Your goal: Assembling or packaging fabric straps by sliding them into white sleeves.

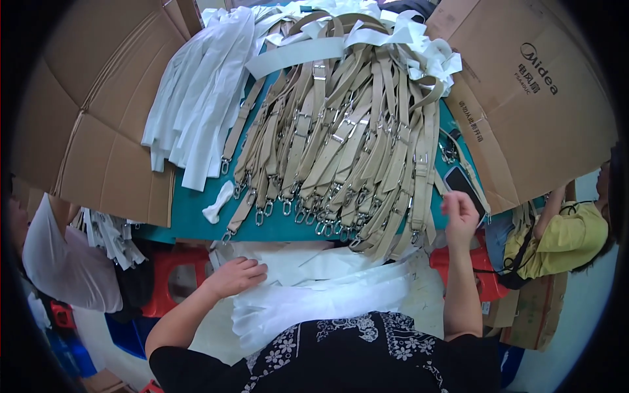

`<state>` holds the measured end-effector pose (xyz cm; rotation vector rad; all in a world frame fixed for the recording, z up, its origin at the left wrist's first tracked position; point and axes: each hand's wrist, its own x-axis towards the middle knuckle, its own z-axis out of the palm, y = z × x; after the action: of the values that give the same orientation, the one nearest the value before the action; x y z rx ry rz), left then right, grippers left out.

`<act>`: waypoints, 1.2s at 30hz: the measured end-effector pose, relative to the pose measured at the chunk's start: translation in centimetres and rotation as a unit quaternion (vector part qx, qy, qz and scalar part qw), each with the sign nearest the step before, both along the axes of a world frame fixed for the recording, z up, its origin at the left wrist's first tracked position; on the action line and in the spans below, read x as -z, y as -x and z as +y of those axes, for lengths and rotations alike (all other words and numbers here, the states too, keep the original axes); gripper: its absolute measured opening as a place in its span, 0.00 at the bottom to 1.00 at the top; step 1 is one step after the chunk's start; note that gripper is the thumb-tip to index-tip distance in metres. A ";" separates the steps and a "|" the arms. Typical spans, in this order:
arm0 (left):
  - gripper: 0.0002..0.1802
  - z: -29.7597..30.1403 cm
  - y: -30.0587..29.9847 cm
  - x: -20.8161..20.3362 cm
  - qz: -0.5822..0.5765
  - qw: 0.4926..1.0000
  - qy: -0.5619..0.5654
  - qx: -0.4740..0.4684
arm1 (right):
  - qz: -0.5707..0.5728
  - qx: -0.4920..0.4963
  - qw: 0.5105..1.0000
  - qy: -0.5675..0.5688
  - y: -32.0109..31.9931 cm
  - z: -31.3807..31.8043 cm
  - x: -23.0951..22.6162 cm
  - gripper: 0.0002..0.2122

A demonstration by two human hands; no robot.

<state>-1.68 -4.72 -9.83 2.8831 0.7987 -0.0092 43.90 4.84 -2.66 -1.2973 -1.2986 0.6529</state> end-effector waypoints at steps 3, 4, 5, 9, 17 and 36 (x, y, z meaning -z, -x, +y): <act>0.22 1.5 -0.8 -0.9 -0.010 0.999 -0.017 0.030 | -0.169 -0.096 0.977 -0.087 4.8 3.7 -3.2 0.05; 0.23 1.8 -0.7 -1.0 -0.014 0.998 -0.028 0.053 | -0.200 -0.111 0.969 -0.093 7.0 4.9 -4.3 0.05; 0.23 2.1 -0.5 -0.5 -0.014 0.998 -0.034 0.055 | -0.232 -0.118 0.960 -0.099 8.9 6.1 -5.4 0.05; 0.23 1.8 0.3 1.0 -0.018 0.999 0.041 0.022 | -0.470 -0.155 0.869 -0.013 14.5 11.8 -6.8 0.14; 0.27 1.0 -0.1 -3.7 -0.093 0.964 0.195 -0.154 | -0.572 -0.175 0.797 0.081 20.9 16.7 -4.0 0.17; 0.22 6.6 -11.0 -6.7 -0.657 0.396 0.573 -0.288 | 0.235 -0.425 0.821 0.300 13.5 1.3 -3.2 0.10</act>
<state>9.34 1.93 -3.14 0.5738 0.7221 1.0872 30.35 6.18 0.56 -0.8493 -1.2470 2.0125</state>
